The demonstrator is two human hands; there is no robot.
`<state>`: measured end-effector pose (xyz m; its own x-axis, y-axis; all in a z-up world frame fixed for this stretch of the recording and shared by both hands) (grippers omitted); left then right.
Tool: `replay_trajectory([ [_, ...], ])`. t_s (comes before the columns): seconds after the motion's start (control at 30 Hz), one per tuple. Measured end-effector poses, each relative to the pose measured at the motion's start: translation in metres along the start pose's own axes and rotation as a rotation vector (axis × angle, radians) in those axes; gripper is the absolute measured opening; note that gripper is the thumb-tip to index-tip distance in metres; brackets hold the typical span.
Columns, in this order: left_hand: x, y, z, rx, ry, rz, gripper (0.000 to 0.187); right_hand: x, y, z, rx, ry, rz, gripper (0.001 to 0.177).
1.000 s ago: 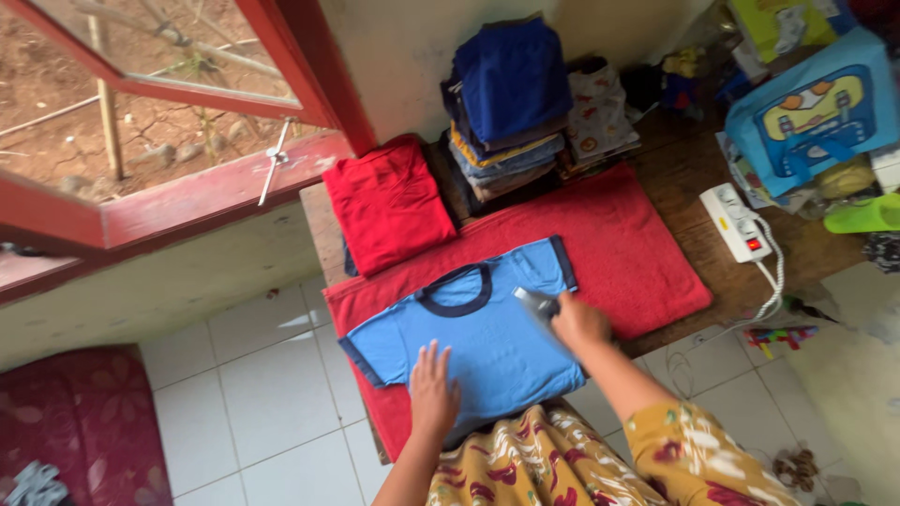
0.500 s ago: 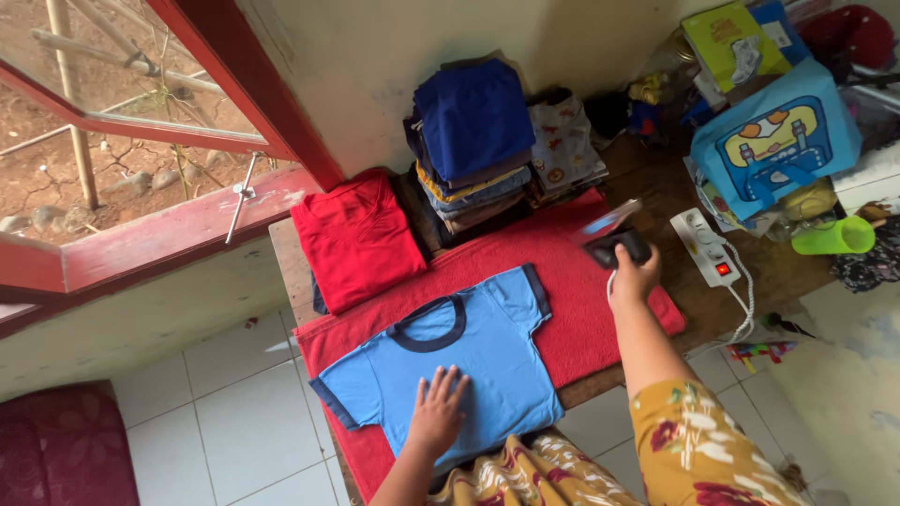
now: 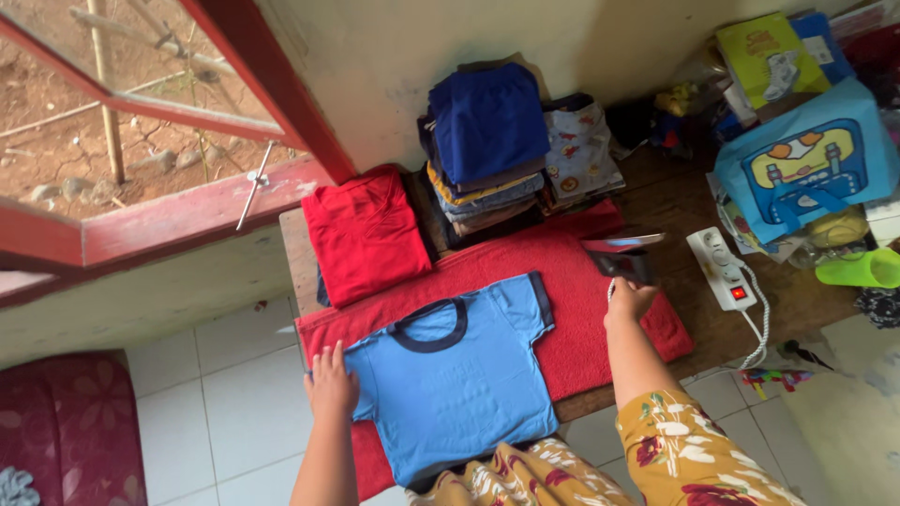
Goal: The person irons a blue t-shirt on a red towel-covered table, smoothing it with both hands and using an electric iron. After ironing, the person folds the t-shirt and places it on a stack of folded clothes.
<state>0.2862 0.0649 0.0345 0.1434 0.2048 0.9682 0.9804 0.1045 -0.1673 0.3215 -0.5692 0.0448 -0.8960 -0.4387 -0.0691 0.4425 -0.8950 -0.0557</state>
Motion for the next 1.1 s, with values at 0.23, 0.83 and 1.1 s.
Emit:
replay_trajectory([
  [0.23, -0.006, 0.009, -0.008, 0.011, 0.169, 0.051, 0.040, -0.041, -0.071, -0.040, -0.209, -0.438, 0.382, 0.031],
  [0.83, 0.136, -0.123, 0.035, -0.062, -1.691, 0.524, 0.062, 0.019, -0.088, 0.110, -0.740, -0.053, 1.241, 0.085],
  [1.1, 0.206, -0.011, 0.048, -0.284, -1.475, 0.336, 0.038, -0.087, -0.075, 0.163, -0.406, -0.013, 1.332, 0.072],
])
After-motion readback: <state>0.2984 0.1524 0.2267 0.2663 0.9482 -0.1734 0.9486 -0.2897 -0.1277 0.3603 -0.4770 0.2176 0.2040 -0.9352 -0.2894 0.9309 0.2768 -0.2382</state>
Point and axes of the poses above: each hand's wrist, its own y-axis towards the middle knuckle, its own x-axis out of the back of the hand, z = x × y, the point moved 5 cm from there along y, towards the middle knuckle, and after that the axes turned 3 degrees about -x, right-handed, at the moved point
